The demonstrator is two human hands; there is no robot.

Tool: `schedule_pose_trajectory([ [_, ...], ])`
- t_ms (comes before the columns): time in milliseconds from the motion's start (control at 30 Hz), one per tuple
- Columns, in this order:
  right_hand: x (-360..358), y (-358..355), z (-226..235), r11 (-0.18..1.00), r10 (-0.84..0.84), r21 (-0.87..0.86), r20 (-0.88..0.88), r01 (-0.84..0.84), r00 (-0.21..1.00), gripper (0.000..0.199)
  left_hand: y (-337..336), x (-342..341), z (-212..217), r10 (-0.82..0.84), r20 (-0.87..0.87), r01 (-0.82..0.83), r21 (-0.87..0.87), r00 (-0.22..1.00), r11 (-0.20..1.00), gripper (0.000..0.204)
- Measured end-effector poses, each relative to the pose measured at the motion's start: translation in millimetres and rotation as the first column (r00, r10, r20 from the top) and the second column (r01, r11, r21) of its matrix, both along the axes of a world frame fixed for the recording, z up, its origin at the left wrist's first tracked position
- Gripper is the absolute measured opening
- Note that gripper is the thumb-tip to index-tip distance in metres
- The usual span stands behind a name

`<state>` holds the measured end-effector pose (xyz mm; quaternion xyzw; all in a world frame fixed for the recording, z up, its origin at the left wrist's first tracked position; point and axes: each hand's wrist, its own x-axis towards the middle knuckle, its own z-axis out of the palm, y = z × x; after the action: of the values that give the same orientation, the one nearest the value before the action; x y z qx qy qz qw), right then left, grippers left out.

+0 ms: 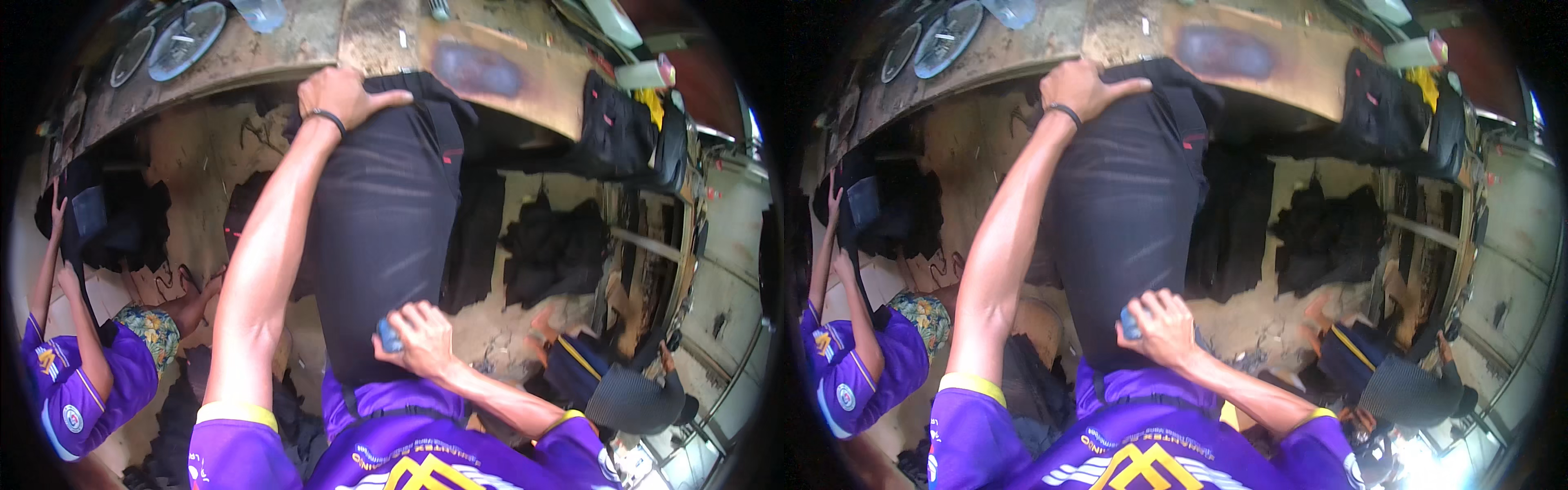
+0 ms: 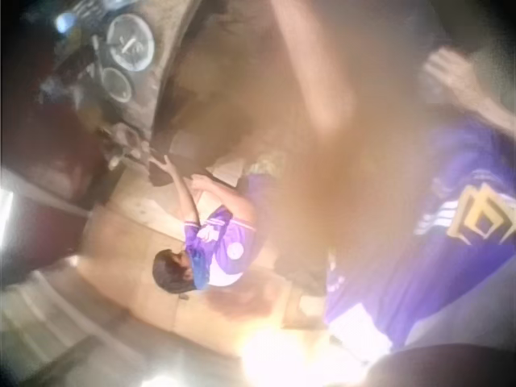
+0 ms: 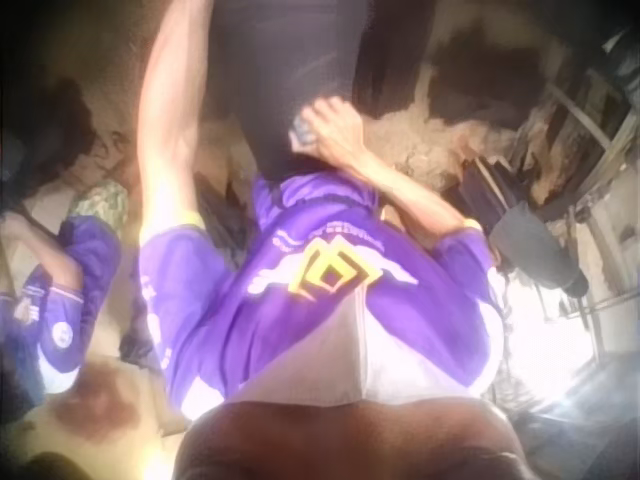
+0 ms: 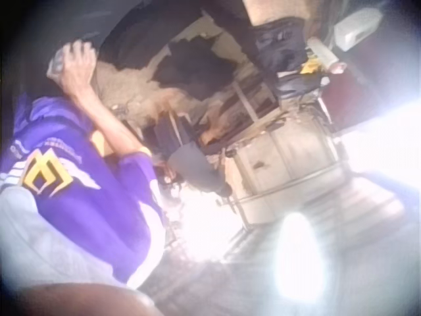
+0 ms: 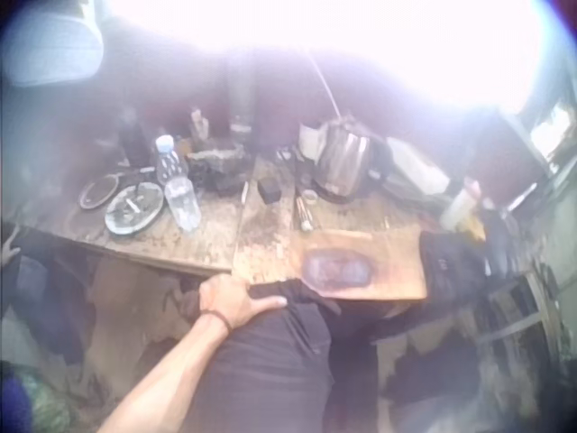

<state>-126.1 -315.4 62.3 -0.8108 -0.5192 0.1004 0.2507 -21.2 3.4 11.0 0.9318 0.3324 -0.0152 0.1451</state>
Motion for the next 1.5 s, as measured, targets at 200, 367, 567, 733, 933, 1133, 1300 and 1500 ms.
schedule_pose_trajectory([
  [200,16.1,46.9,-26.2,0.992,-0.024,0.126,0.208,-0.002,0.978,0.035,6.7,5.8,-2.3,-0.024,0.019,0.025,-0.033,1.000,0.999,0.106],
  [367,8.7,52.8,-6.1,0.972,0.215,-0.099,-0.002,-0.214,0.977,0.040,9.2,9.2,-7.0,-0.017,0.052,0.020,-0.056,0.999,0.998,0.106],
  [567,-31.4,54.8,-28.9,0.999,-0.022,0.051,0.241,0.010,0.970,0.037,8.0,0.2,4.1,0.022,0.060,-0.013,-0.136,0.998,0.991,0.109],
  [733,-93.9,-25.2,-4.2,0.986,0.163,-0.011,-0.089,-0.165,0.983,0.037,5.9,-8.1,12.5,0.043,0.164,-0.028,-0.091,0.986,0.995,0.102],
  [933,-21.3,26.9,-32.4,0.959,-0.284,0.060,0.253,0.278,0.925,0.037,5.6,-0.3,7.5,0.013,0.070,-0.011,-0.033,0.997,0.999,0.104],
  [1133,-127.6,-60.4,-38.5,0.952,-0.301,-0.034,0.067,0.304,0.951,0.041,10.9,3.0,-7.3,0.035,0.169,-0.033,-0.014,0.985,0.999,0.105],
  [1300,-108.1,-35.6,-34.5,0.911,-0.391,-0.054,0.194,0.408,0.900,0.037,13.6,4.7,-16.3,-0.082,0.198,0.068,0.077,0.977,0.995,0.116],
  [1500,-163.6,-115.0,1.5,0.650,-0.710,-0.134,-0.459,0.748,0.534,0.057,-5.5,-40.5,-42.2,-0.189,0.576,-0.255,0.601,0.796,0.758,0.092],
])
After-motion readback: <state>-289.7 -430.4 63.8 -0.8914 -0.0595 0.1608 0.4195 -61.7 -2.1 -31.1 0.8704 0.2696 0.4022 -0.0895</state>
